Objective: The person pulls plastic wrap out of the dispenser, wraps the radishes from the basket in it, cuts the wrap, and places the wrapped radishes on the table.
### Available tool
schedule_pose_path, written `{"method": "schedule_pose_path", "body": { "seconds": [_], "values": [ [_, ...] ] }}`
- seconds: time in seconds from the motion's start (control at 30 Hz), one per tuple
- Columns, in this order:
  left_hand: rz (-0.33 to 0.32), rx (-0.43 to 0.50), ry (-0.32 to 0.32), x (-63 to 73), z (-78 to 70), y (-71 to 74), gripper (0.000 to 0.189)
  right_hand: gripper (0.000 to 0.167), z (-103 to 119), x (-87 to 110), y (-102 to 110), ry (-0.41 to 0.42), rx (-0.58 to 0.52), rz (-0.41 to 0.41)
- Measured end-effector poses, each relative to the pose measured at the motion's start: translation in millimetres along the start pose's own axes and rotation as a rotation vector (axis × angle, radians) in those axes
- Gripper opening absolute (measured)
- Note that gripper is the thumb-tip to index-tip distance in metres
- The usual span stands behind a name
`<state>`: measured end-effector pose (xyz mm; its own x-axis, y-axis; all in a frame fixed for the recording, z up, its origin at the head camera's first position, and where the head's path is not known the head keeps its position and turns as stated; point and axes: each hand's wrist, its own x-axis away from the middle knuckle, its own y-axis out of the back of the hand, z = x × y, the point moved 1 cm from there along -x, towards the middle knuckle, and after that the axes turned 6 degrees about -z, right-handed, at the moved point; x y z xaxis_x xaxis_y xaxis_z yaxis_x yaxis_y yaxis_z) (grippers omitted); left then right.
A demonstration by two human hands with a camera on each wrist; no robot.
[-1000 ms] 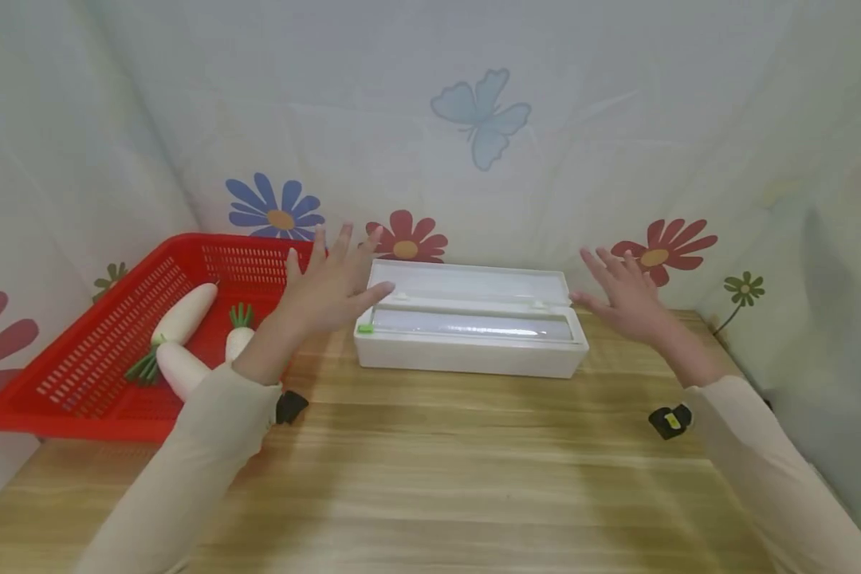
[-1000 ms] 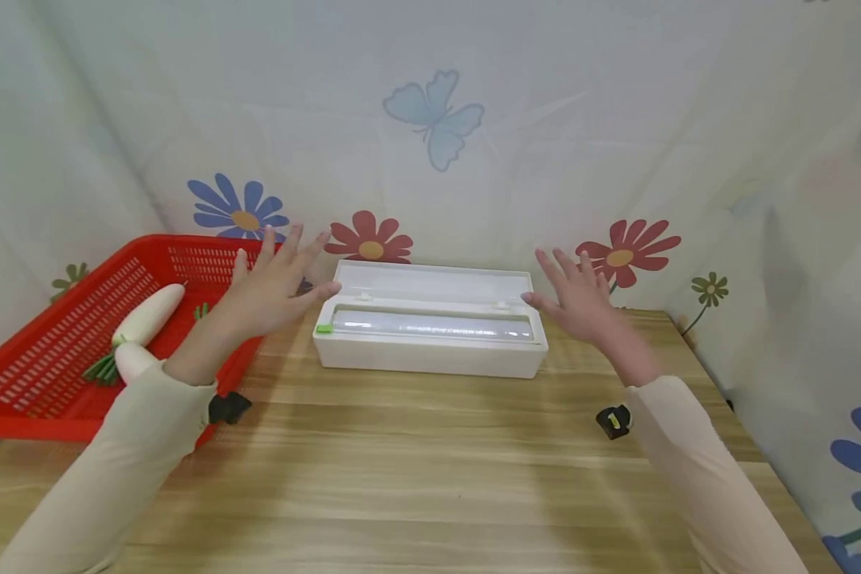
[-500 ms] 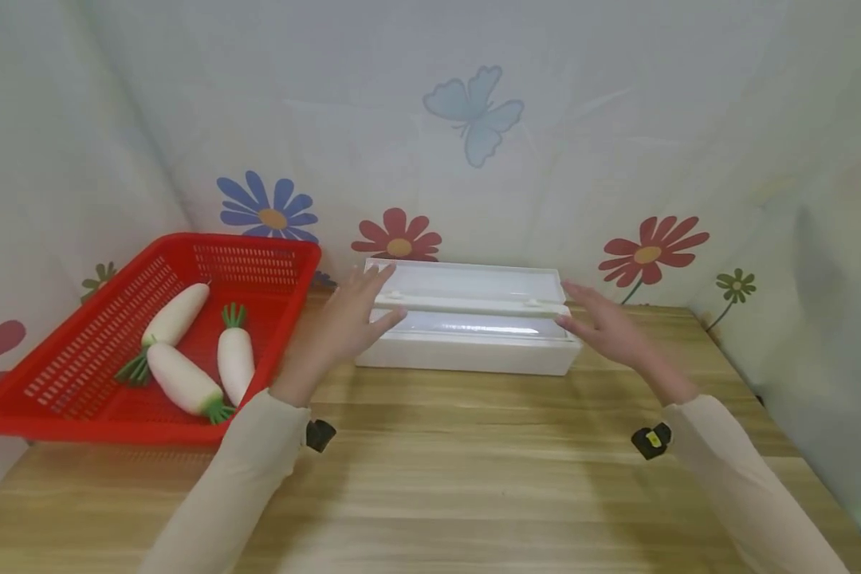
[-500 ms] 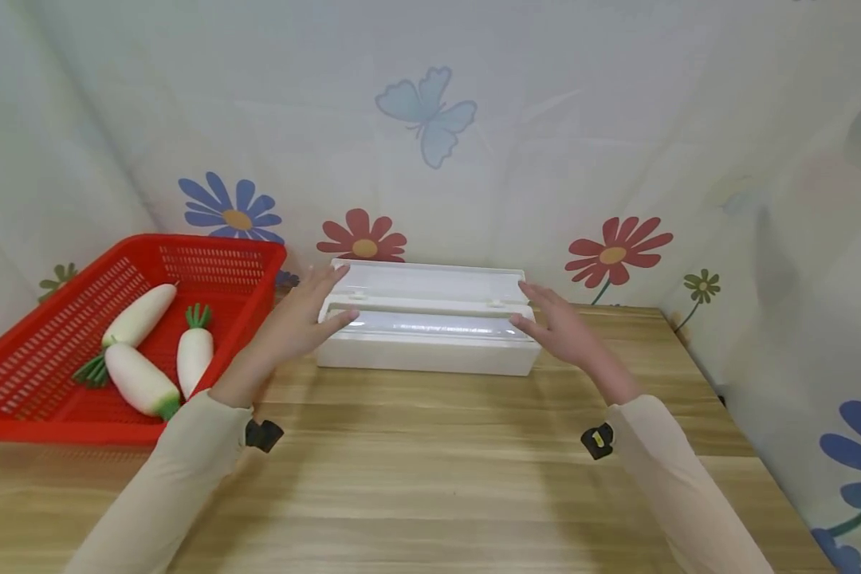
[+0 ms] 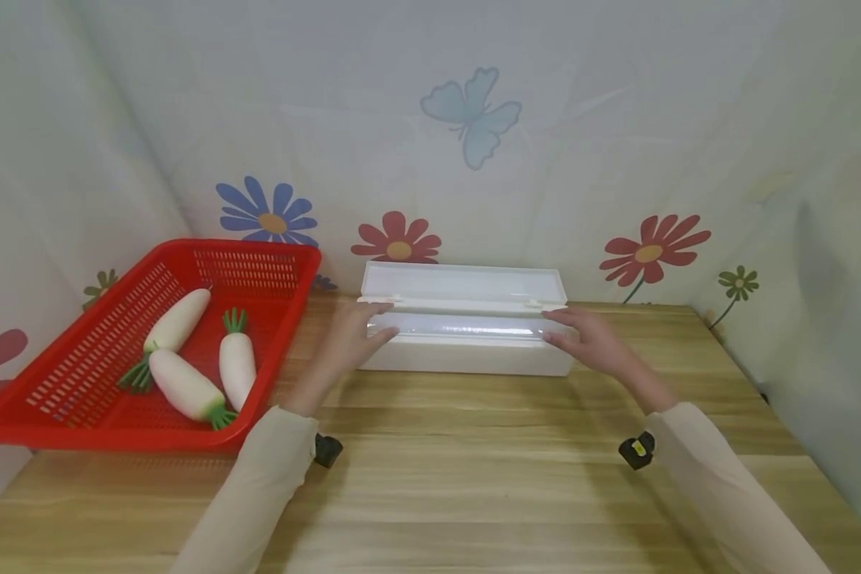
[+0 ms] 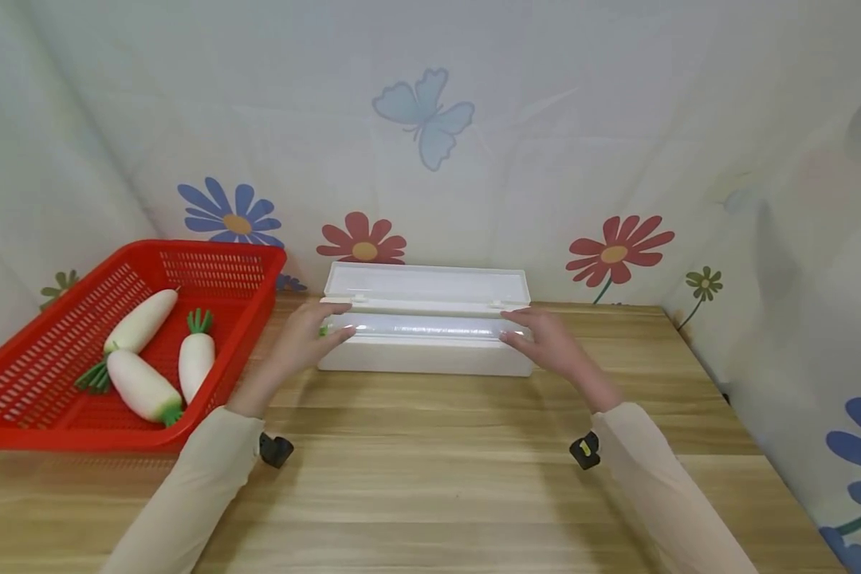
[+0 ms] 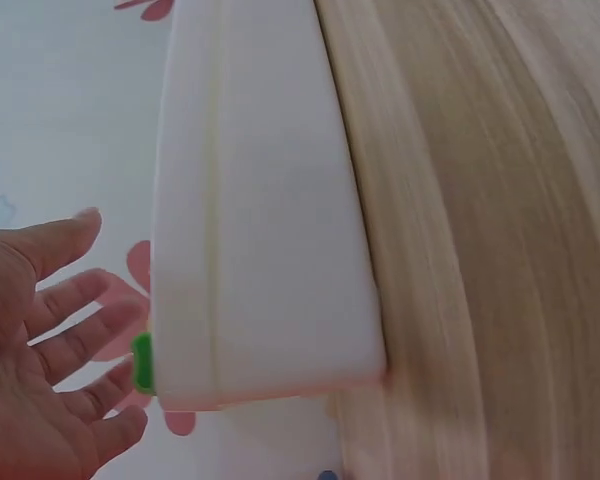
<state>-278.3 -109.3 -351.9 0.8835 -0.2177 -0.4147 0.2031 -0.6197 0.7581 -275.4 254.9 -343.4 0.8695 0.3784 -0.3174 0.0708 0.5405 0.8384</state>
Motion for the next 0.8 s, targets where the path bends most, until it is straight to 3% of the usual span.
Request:
{"method": "schedule_pose_path", "body": {
  "seconds": [0.4,0.6,0.8],
  "values": [
    [-0.02,0.041,0.017,-7.2,13.7,-11.3,0.021,0.027,-7,-2.6,-12,0.093,0.038,-0.088],
    [0.016,-0.008,0.062,-11.1,13.6,-15.6,0.019,0.02,-7,-5.3,-15,0.088,0.039,-0.065],
    [0.057,-0.055,0.105,-17.6,11.6,-17.8,0.023,0.015,-5,-10.9,-14,0.028,0.001,-0.03]
  ]
}}
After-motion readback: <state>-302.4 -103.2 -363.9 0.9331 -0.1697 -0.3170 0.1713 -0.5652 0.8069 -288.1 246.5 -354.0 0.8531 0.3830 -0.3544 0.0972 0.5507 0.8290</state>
